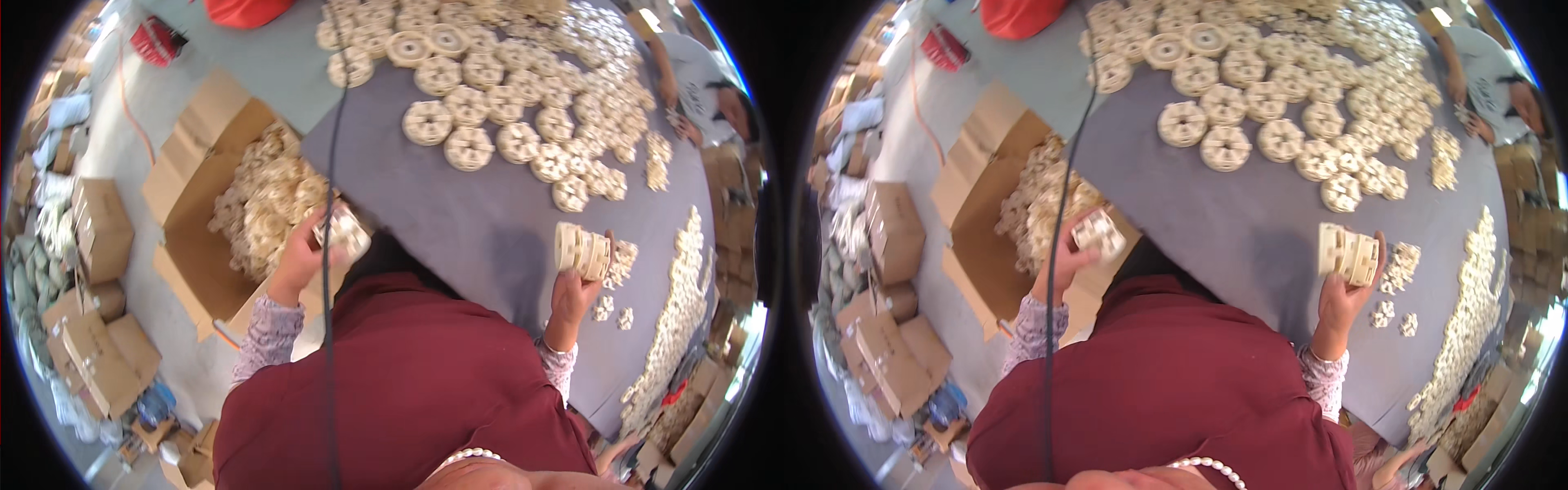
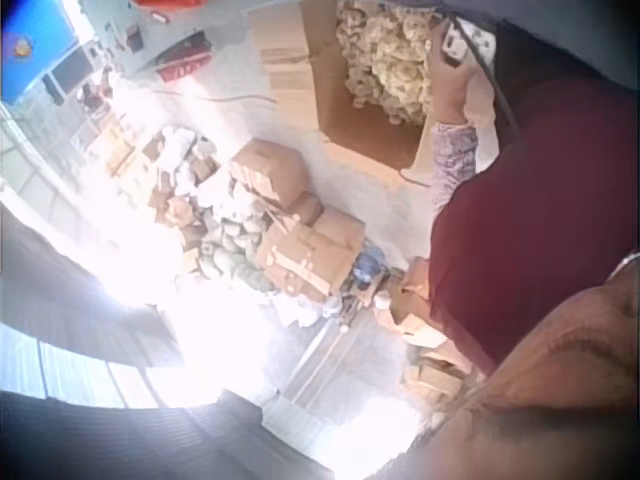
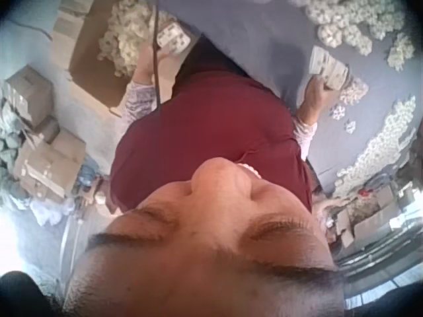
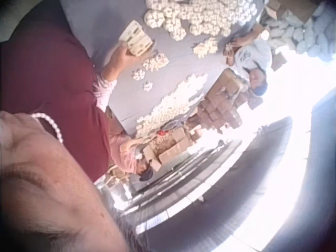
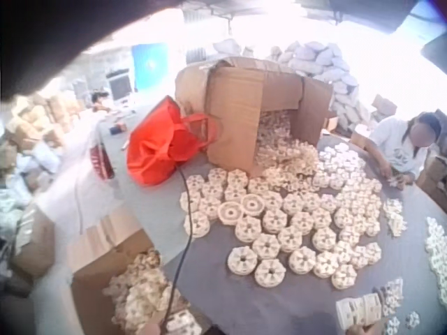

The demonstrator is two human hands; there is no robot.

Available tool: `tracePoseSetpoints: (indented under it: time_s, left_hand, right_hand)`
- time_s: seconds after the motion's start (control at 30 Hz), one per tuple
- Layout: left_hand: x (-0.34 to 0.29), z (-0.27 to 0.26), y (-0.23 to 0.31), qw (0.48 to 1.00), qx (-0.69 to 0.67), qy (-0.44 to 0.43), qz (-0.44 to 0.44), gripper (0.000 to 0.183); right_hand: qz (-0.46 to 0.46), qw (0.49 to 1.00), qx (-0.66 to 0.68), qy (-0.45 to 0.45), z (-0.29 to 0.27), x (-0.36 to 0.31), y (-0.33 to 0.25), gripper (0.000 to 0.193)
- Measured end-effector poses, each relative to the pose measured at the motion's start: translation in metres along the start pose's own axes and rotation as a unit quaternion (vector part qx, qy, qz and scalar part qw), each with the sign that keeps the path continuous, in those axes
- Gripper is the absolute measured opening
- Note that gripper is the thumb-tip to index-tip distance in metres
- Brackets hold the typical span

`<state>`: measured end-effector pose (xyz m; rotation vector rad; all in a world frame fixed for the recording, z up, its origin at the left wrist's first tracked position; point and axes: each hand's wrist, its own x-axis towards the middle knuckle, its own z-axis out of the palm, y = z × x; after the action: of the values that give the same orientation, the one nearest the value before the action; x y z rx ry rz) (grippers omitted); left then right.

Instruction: The person assembles and sorts circular plastic parts by hand at a workbench, placing them into cardboard boxes and plastic bags.

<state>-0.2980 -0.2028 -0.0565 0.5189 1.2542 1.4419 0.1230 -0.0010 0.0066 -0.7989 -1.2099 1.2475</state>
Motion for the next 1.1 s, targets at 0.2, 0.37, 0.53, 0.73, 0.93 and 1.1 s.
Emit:
tracePoseSetpoints:
  time_s: [0.2, 0.37, 0.53, 0.73, 0.93, 1.1]
  left_hand:
    - [0.068, -0.144, -0.130, 0.854, 0.400, 0.331, -0.038, 0.088]
    - [0.062, -0.195, -0.156, 0.695, 0.538, 0.470, -0.077, 0.099]
    - [0.012, -0.118, -0.057, 0.981, -0.120, 0.117, -0.096, 0.076]
    - [-0.041, -0.086, -0.055, 0.980, -0.180, 0.073, -0.050, 0.074]
    - [-0.008, -0.220, -0.152, 0.908, 0.076, 0.372, -0.176, 0.089]
    - [0.004, -0.265, -0.173, 0.847, 0.204, 0.414, -0.265, 0.099]
  right_hand:
    - [0.069, 0.928, -0.026, -0.366, 0.116, 0.000, 0.001, 0.106]
    - [0.141, 0.803, -0.097, -0.571, 0.207, 0.004, 0.030, 0.091]
    - [0.041, 0.753, -0.181, -0.631, 0.284, -0.015, 0.071, 0.087]
    - [-0.125, 0.630, -0.349, -0.682, 0.350, -0.068, 0.138, 0.084]
    - [-0.187, 0.712, -0.167, -0.656, 0.283, 0.002, 0.083, 0.043]
    - [-0.217, 0.798, -0.452, -0.335, 0.216, 0.113, 0.038, 0.037]
